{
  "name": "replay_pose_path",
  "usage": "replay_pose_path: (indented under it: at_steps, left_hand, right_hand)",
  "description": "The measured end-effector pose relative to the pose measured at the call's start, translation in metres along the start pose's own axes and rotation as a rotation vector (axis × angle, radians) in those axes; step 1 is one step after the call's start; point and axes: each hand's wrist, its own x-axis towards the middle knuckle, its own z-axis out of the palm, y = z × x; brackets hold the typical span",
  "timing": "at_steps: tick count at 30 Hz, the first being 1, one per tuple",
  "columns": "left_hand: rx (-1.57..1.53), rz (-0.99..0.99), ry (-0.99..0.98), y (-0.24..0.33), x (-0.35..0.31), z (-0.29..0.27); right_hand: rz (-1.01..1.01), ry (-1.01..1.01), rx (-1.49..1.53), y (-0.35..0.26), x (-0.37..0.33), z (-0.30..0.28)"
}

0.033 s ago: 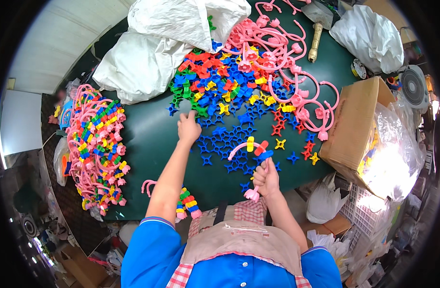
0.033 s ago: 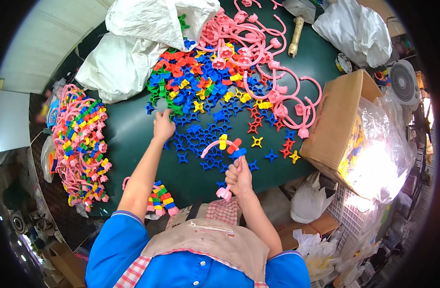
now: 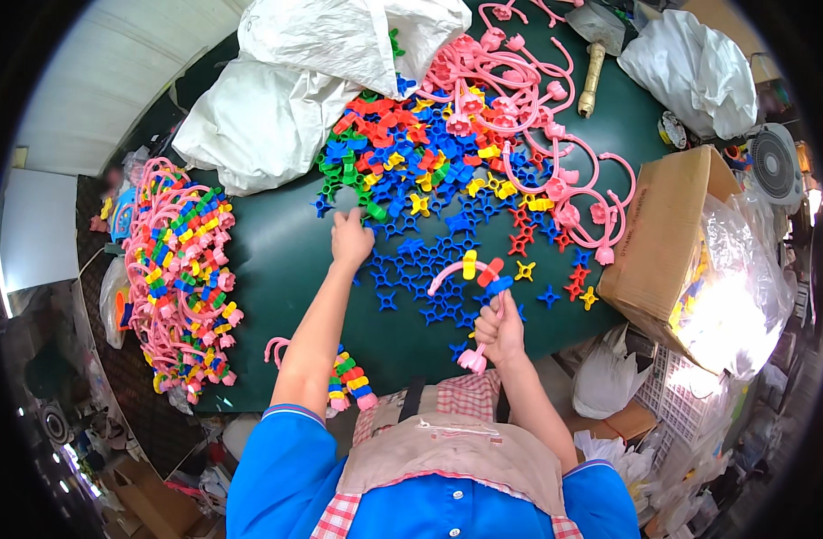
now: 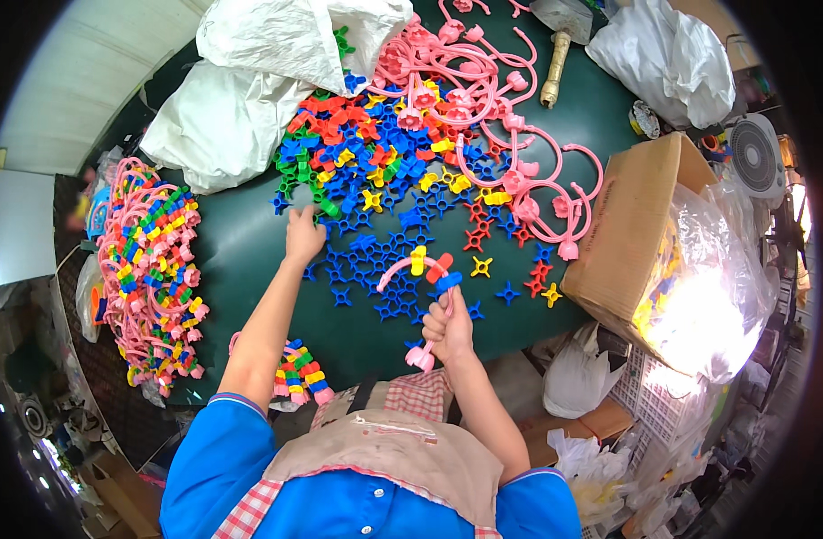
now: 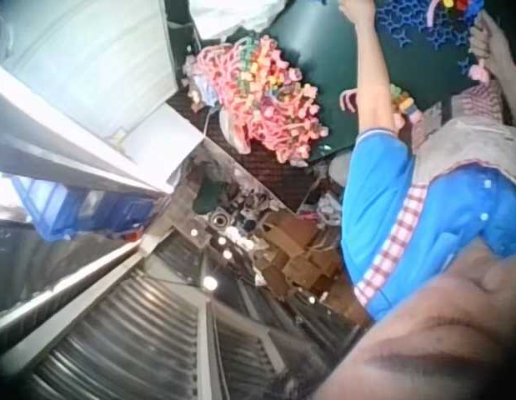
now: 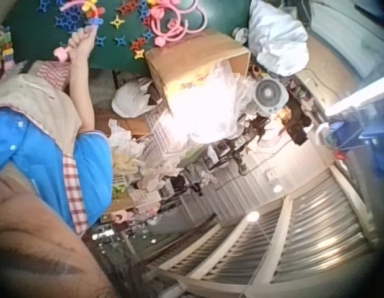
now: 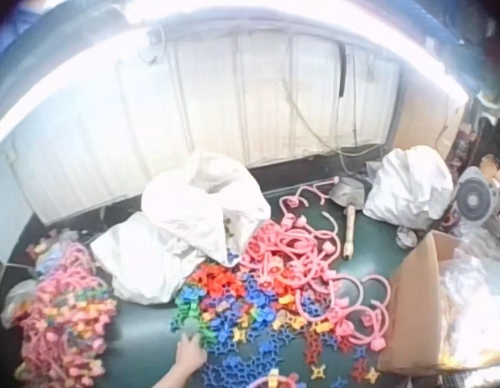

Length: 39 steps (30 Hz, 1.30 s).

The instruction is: The person assembles colorful plastic star-shaped pieces onto pink plastic rings by hand. They repeatedly pick up a ring, insert multiple star pieces, and place the completed assembly on the table. The person also gathers loose pieces from a white bag and adds them to the work area.

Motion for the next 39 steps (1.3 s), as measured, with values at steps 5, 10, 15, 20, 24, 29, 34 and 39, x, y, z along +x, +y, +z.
replay_pose_path:
  at_steps: [5,10,15,20,24,29,34,39]
  left_hand:
    - [-0.425,0.011,-0.049,0.011,0.007,-0.007]
    - [-1.682,-0.408,-0.388,0.049,-0.018,-0.004]
    - [-2.108,-0.531,-0.534,0.059,-0.026,0.002]
    - [-1.050,-0.216,-0.829,0.081,-0.039,-0.087]
    - [-0.645,0.112,-0.542,0.101,-0.098,-0.161]
    - [-0.823,-0.286,-0.618,-0.009,-0.151,-0.165]
    - [-0.629,-0.228,-0.431,-0.118,-0.207,-0.129]
    - [-0.071,0.168,0.112,-0.081,-0.196,-0.085]
  right_hand:
    - [-0.220,-0.061,-0.067,-0.015,0.027,0.059]
    - [-0.368,-0.126,0.015,-0.013,0.055,0.099]
    - [-0.321,-0.032,-0.218,0.024,0.048,0.100]
    - [-0.252,-0.149,-0.903,0.000,0.039,0.044]
    - [-1.013,0.293,-1.368,-0.123,0.078,0.037]
    - [-1.277,1.041,-2.112,-0.263,0.101,0.012]
    - [-1.087,0.872,-2.143,-0.293,0.093,-0.016]
    - [-1.617,0.439,-1.710,-0.265,0.046,0.040]
